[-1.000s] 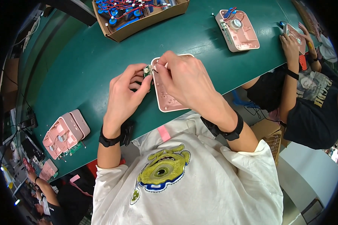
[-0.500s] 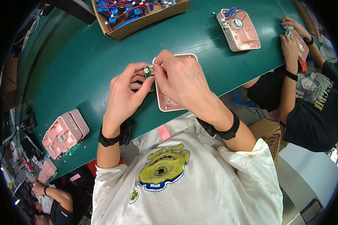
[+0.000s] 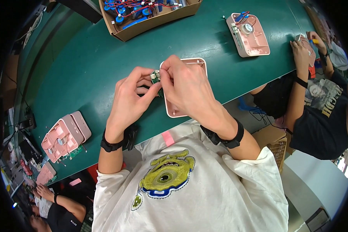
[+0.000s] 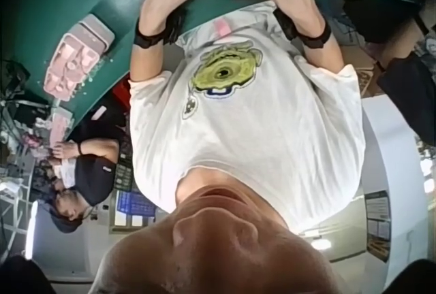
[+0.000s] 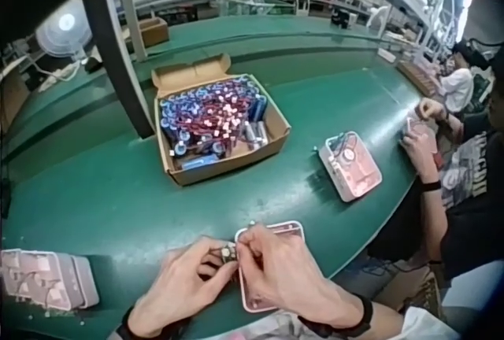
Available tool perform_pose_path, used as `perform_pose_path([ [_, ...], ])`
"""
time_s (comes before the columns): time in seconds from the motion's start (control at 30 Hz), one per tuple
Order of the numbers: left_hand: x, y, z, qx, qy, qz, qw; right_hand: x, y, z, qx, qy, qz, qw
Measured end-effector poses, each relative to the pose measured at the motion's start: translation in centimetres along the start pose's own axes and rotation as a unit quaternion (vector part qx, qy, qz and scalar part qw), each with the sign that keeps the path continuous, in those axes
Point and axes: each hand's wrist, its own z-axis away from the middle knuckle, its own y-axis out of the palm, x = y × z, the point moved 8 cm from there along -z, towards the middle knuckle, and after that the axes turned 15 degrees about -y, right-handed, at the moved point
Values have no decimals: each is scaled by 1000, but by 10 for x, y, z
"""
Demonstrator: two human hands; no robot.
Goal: Assembling small electronic components into pink plastic housings at a factory workbench.
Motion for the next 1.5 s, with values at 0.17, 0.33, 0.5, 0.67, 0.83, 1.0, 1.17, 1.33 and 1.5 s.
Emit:
perform_pose_path([
  [0.17,-2,-1,2,2,7,-2,1000,3,0,-2,12,-13,-6,1000],
  [0.33,-7,1,2,-4,30,5,1000,7,-1,-5,25,-52,22,998],
  [0.5,-12,-1,4,-14,54,-34,998,8,0,-6,37,-42,23,998],
  [0.67,-11,-3,1,-7,83,-32,996,11,2,-11,39,-54,35,997],
  [0.83,-20,-11,-1,0,63,-43,997,16,0,-12,56,-41,51,996],
  [1.0,-19,-16,-1,9,-2,3,1000,43,-28,-33,125,-110,86,982],
  [1.17,-27,-22,1,14,-27,4,1000,32,-108,-103,6,-134,165,977],
  [1.33,-32,-25,4,31,-40,13,999,-11,-110,-139,44,-101,216,970],
  [1.5,-35,-26,5,34,-32,26,999,-3,-105,-147,56,-92,201,974],
])
